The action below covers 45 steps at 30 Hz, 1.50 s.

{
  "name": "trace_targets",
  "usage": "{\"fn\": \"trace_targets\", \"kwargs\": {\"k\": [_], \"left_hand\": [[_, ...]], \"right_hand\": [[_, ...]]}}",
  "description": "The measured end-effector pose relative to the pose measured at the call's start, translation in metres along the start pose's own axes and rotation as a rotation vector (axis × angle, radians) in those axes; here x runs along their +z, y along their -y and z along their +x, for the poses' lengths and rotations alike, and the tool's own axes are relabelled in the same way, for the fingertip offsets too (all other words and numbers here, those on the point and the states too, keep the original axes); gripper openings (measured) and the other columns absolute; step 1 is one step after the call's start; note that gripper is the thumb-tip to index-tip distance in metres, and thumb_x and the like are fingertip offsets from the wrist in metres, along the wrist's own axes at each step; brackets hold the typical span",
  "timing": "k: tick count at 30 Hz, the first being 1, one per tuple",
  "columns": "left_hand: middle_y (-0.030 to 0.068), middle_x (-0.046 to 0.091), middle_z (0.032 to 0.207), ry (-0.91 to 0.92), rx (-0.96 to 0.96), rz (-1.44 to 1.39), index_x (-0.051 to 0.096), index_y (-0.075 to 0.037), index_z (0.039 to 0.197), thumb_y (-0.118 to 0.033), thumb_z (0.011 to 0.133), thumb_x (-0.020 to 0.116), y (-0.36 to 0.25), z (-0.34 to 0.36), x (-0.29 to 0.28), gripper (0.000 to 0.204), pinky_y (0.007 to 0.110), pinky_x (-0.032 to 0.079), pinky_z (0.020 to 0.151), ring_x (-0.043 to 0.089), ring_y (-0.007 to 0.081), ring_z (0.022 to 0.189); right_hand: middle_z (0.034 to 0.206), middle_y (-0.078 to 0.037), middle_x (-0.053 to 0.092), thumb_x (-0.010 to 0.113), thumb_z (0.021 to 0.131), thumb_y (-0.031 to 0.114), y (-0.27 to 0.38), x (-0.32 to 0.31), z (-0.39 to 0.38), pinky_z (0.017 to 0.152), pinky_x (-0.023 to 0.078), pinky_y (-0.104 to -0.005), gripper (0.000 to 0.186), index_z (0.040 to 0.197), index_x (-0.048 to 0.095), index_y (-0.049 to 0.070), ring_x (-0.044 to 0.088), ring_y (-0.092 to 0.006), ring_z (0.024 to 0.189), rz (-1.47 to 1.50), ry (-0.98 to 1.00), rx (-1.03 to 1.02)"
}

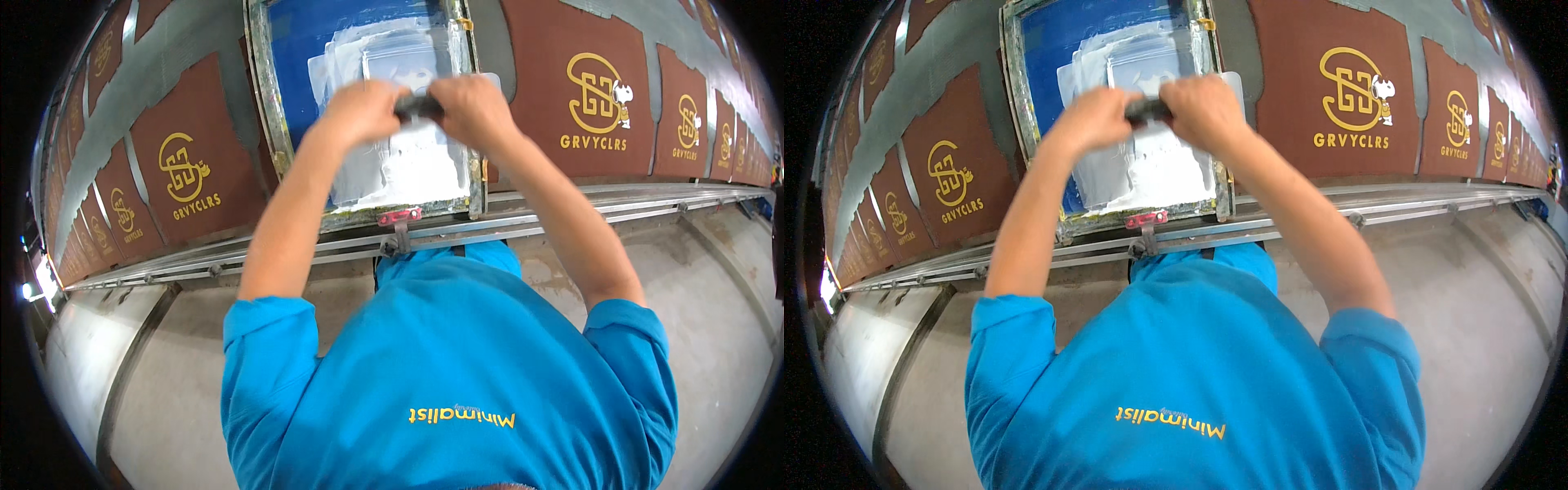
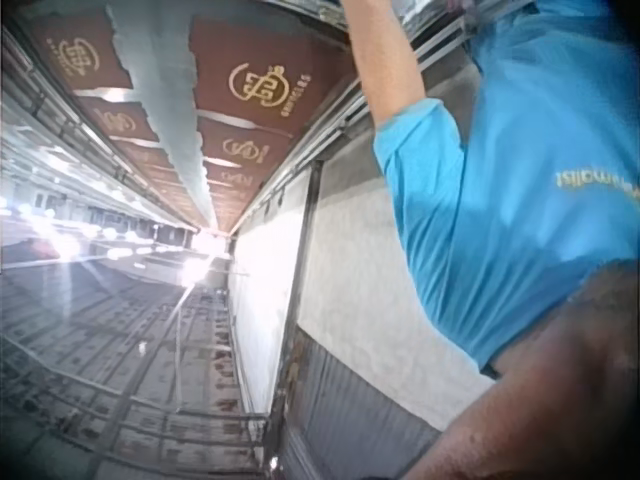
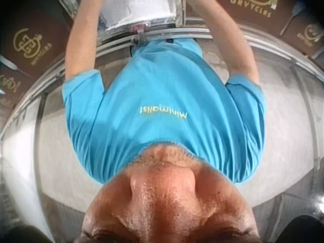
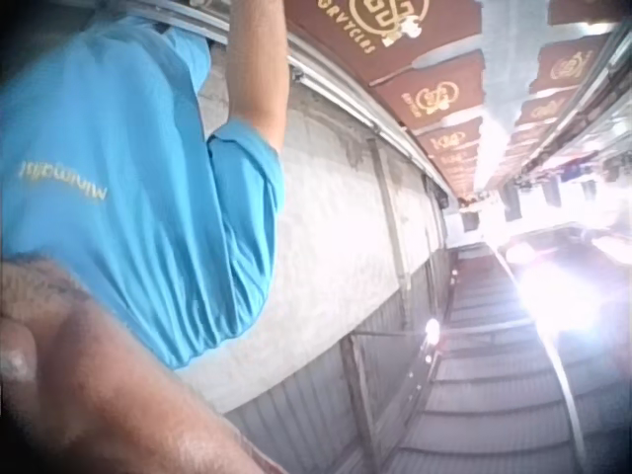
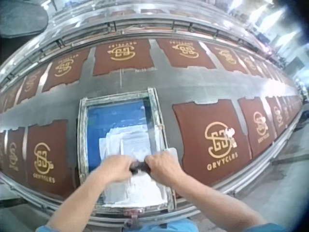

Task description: The person uses a squeegee to spread white ink across a screen printing frame mounted on a rail. They repeatedly pull the squeegee across the mesh to distribute the ink evenly over the stencil area.

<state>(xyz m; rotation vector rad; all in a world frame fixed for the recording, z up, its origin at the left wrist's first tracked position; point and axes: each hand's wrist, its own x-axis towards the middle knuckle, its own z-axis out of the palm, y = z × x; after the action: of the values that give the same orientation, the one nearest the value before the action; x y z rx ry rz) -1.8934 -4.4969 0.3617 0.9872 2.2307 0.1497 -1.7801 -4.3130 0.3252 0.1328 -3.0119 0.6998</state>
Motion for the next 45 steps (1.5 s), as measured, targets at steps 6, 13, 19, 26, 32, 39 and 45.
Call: {"fn": "trace_targets", "kwargs": {"k": [6,13,19,26,32,39,45], "left_hand": [[0.0100,0.079,0.092,-0.444,0.014,0.152,0.079,-0.027,0.110,-0.019,0.084,0.072,0.011,0.048,-0.034,0.027,0.048,0.060,0.078,0.076,0.0328,0.091],[0.0051,0.077,0.101,-0.419,0.117,0.102,0.079,-0.020,0.114,-0.007,0.085,0.074,-0.023,-0.041,0.076,0.032,0.041,0.053,0.087,0.075,0.0247,0.095],[0.0056,0.080,0.100,-0.237,0.113,0.079,0.080,-0.023,0.121,-0.009,0.083,0.074,-0.030,-0.070,0.072,0.040,0.043,0.052,0.091,0.075,0.0258,0.095],[0.0102,0.080,0.106,-0.221,0.054,0.090,0.079,-0.028,0.124,-0.021,0.084,0.076,-0.022,-0.004,-0.012,0.040,0.045,0.060,0.089,0.076,0.0337,0.098],[0.0057,0.079,0.115,-0.470,0.036,0.062,0.078,-0.031,0.124,-0.019,0.086,0.072,-0.011,0.011,-0.003,0.041,0.046,0.058,0.093,0.075,0.0299,0.104],[0.0076,0.067,0.142,-0.548,0.153,0.180,0.068,-0.015,0.141,-0.004,0.073,0.075,-0.038,-0.107,0.139,0.069,0.050,0.044,0.112,0.061,0.0319,0.132],[0.0049,0.067,0.141,-0.622,0.213,-0.034,0.068,-0.013,0.140,-0.013,0.073,0.082,-0.005,-0.175,0.125,0.068,0.046,0.043,0.111,0.061,0.0300,0.130]], "right_hand": [[0.089,-0.021,0.072,0.071,0.085,0.016,-0.028,-0.011,0.076,0.084,0.056,-0.0519,0.012,0.087,0.071,0.004,0.071,-0.0421,0.092,-0.064,-0.206,0.022],[0.089,-0.009,0.063,0.071,0.089,0.018,0.018,0.047,-0.067,0.082,0.048,-0.0455,0.015,0.092,0.058,0.011,0.063,-0.0316,0.088,0.001,-0.274,-0.028],[0.116,-0.015,0.071,0.082,0.091,0.030,0.013,0.021,-0.082,0.090,0.051,-0.0496,0.032,0.109,0.073,0.005,0.065,-0.0367,0.106,0.375,-0.417,0.196],[0.118,-0.020,0.075,0.066,0.099,0.034,-0.043,0.050,-0.033,0.099,0.055,-0.0450,0.042,0.132,0.069,0.008,0.072,-0.0379,0.111,0.588,-0.439,0.851],[0.113,-0.020,0.077,0.068,0.098,0.035,-0.041,0.045,-0.036,0.095,0.056,-0.0442,0.039,0.124,0.073,0.006,0.074,-0.0347,0.105,0.713,-0.523,0.827],[0.116,-0.018,0.077,0.073,0.097,0.035,-0.038,0.032,-0.032,0.096,0.056,-0.0434,0.042,0.125,0.074,0.004,0.074,-0.0315,0.106,0.701,-0.578,0.700],[0.097,-0.009,0.075,0.070,0.099,0.037,0.041,0.004,-0.005,0.085,0.055,-0.0377,0.041,0.126,0.074,0.007,0.069,-0.0186,0.086,0.715,-0.615,0.709]]}}
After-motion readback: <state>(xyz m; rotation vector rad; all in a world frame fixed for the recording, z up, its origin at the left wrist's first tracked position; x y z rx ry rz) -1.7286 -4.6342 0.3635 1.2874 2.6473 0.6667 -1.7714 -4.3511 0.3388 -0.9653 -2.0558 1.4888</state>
